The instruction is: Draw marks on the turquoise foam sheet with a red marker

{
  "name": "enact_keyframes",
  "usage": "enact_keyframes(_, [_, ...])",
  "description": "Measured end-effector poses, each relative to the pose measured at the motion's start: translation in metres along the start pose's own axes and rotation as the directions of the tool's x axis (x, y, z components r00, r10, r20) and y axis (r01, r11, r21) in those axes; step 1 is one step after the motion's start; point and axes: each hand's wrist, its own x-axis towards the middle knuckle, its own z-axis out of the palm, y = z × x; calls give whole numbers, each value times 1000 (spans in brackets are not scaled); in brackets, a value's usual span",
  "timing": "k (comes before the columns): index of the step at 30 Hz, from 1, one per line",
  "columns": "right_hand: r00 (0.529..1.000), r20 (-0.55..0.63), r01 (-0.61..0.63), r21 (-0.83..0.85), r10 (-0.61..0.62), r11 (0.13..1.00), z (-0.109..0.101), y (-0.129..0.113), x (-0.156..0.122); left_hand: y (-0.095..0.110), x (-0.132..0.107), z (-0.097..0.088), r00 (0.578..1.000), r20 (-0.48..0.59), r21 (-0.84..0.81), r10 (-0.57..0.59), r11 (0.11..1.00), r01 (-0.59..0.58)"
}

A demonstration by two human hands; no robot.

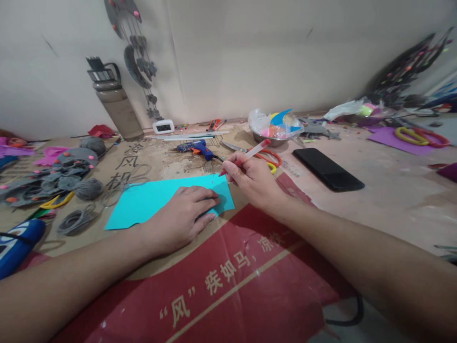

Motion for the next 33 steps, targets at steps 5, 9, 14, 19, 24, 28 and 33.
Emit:
enact_keyframes(5, [1000, -6, -19, -15, 19, 1000, 0, -3, -1, 1, 0, -1, 1000, 12, 20, -14, 1000, 13])
enact_keyframes(9, [1000, 5, -10, -49, 10, 999, 0, -4, -1, 2, 0, 0, 1000, 11, 17, -25, 1000, 25])
enact_keyframes(14, [998, 69, 2, -191, 11, 982, -2, -3, 0, 2, 0, 0, 999, 18, 22, -32, 999, 32])
enact_keyframes(19, [997, 78, -2, -261, 23, 965, -3, -1, -2, 1, 0, 1, 1000, 12, 34, -19, 999, 19])
enact_keyframes(24, [994, 92, -42, -146, 55, 988, 1, 3, -8, 1, 1, 2, 1000, -27, 55, 9, 998, -8])
enact_keyframes(28, [997, 63, -42, -134, 51, 990, 4, 7, -10, -2, 2, 4, 998, -15, 6, 53, 999, -53])
enact_keyframes(33, [997, 53, -46, -194, 57, 980, 7, 11, -11, -5, 2, 8, 996, -48, -36, 76, 996, -78])
